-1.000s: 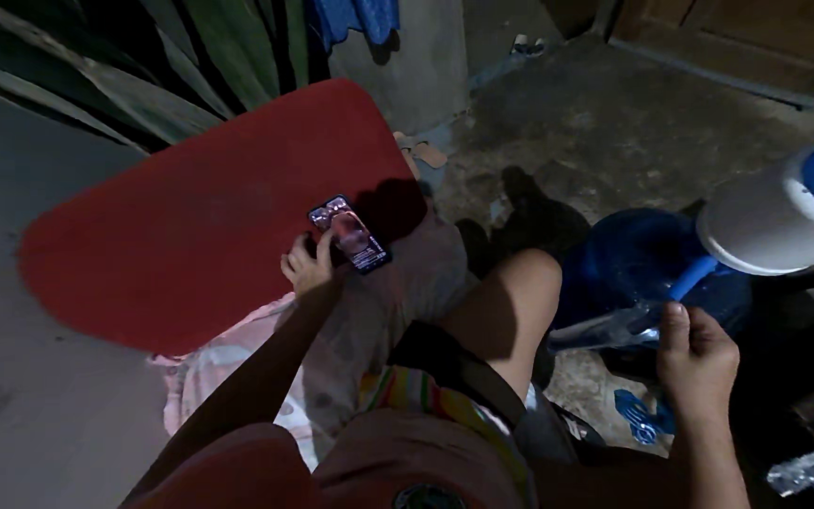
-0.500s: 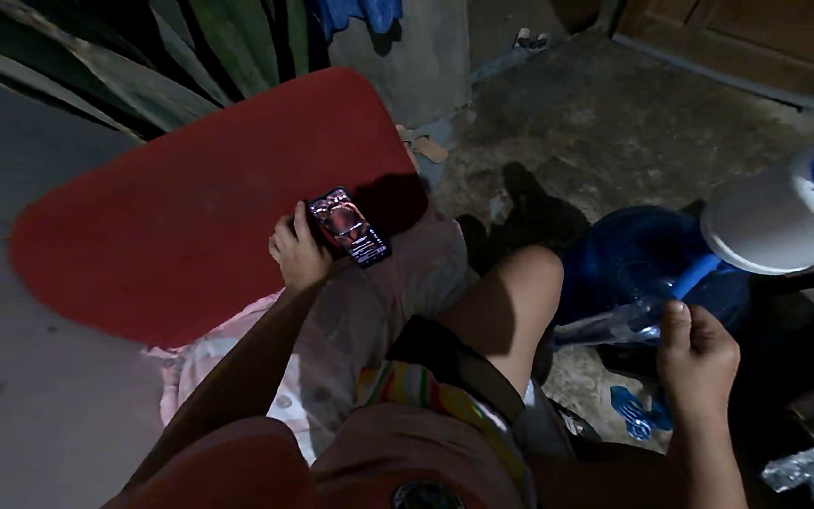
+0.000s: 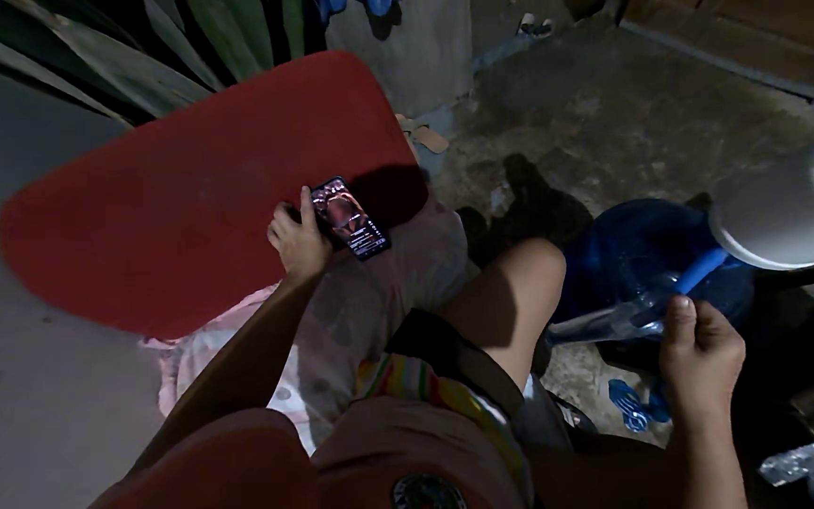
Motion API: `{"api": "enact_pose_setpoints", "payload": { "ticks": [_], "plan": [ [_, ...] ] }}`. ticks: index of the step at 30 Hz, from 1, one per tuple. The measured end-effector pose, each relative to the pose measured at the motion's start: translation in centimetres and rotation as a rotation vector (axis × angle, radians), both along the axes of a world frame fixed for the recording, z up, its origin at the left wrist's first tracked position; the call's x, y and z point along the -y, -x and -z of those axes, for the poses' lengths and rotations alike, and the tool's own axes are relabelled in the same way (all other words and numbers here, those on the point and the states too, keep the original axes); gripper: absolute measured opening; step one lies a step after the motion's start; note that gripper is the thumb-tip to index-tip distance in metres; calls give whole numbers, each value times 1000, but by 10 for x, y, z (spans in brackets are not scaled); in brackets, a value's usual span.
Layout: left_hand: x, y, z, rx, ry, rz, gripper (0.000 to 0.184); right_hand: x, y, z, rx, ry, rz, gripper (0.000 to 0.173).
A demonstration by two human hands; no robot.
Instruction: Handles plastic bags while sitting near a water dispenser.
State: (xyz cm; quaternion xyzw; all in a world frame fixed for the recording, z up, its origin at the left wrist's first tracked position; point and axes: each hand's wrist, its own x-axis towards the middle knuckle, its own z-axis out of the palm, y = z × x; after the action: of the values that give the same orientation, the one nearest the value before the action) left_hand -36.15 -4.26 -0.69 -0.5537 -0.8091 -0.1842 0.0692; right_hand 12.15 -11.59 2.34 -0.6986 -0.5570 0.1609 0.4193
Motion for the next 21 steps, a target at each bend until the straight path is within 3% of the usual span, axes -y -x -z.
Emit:
{"api": "enact_pose_setpoints", "payload": {
  "ticks": [12,18,21],
  "plan": [
    [12,-3,10,-5,44,25,71,0,-1,2,-5,-16,-10,40],
    [34,-6,39,98,-95,167,33,1,-1,3,-19,-12,-14,39],
    [33,-20,50,369,-97,71,52,1,-1,2,-28,-6,-14,39]
  ]
}}
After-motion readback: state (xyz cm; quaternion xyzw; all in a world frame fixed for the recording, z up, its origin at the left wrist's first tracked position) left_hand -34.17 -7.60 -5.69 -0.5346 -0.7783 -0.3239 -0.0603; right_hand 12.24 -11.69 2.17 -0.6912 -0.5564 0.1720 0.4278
